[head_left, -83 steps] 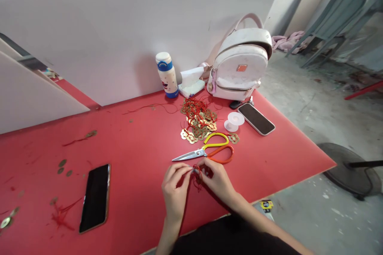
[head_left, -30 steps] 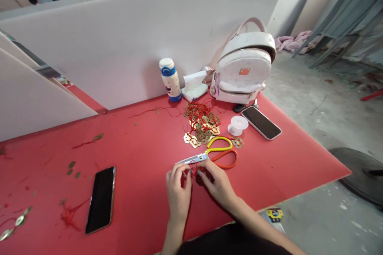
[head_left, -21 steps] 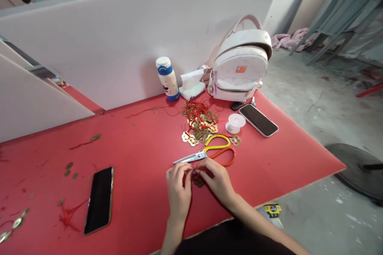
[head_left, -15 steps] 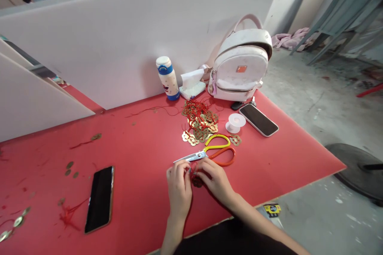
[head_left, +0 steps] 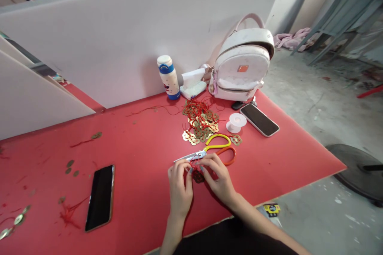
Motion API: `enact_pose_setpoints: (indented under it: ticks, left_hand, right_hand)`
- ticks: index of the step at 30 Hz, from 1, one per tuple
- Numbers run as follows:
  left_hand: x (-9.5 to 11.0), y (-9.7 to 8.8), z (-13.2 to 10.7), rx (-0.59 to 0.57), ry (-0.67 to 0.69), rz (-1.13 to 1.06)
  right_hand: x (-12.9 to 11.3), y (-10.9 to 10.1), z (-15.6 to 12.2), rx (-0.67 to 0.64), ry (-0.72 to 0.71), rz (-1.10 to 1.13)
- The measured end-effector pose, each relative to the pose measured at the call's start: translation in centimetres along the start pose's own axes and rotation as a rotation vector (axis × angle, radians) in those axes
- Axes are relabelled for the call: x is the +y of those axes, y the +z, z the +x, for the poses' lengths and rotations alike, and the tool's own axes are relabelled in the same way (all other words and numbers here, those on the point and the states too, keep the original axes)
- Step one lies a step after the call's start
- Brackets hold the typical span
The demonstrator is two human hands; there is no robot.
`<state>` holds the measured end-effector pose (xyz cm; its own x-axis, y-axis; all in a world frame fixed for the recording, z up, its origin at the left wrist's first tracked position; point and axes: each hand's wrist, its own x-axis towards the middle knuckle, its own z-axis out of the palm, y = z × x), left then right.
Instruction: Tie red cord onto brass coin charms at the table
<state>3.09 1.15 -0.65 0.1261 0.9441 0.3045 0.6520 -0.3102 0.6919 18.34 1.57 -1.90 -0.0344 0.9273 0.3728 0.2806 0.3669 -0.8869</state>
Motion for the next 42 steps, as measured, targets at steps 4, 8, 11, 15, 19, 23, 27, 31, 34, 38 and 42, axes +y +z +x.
enact_pose_setpoints:
  ticks: [4, 8, 11, 15, 19, 23, 27, 31, 34, 38, 42]
  left_hand:
    - [0.06, -0.05, 0.01, 0.005, 0.019, -0.003]
    - [0.1, -0.16, 0.02, 0.002, 0.008, -0.006]
    - [0.08, -0.15, -0.02, 0.001, 0.001, -0.005]
    - [-0.02, -0.06, -0.07, 0.0, 0.011, -0.008]
    - [-0.13, -0.03, -0.09, -0.012, 0.016, -0.004]
    - [-0.03, -0.02, -0.04, -0.017, 0.015, 0.01]
    - [0.22, 0.06, 0.04, 0.0, -0.013, 0.022]
    - [0.25, 0.13, 0.0, 0.013, -0.013, 0.005]
    - [0.17, 0.1, -0.09, 0.02, 0.015, -0.009]
    - [0.22, -0.01, -0.17, 0.024, 0.019, -0.017]
    - [0.3, -0.1, -0.16, 0.016, 0.017, -0.024]
  right_hand:
    - [-0.13, -0.03, 0.11, -0.067, 0.013, -0.071]
    - [-0.08, -0.01, 0.19, -0.067, 0.032, -0.116]
    - [0.04, -0.01, 0.09, -0.05, 0.024, -0.104]
    - [0.19, 0.05, -0.09, -0.037, 0.021, -0.099]
    - [0.29, 0.16, -0.12, -0.024, 0.007, -0.097]
    - [0.27, 0.19, 0.01, -0.016, -0.022, -0.082]
    - [0.17, 0.12, 0.16, -0.031, -0.035, -0.033]
    - [-0.04, 0.02, 0.19, -0.044, 0.021, 0.001]
    - [-0.13, 0.05, 0.14, -0.054, 0.053, -0.003]
    - [0.03, 0.24, 0.11, -0.053, 0.048, -0.01]
    - [0.17, 0.25, 0.06, -0.06, 0.059, 0.0]
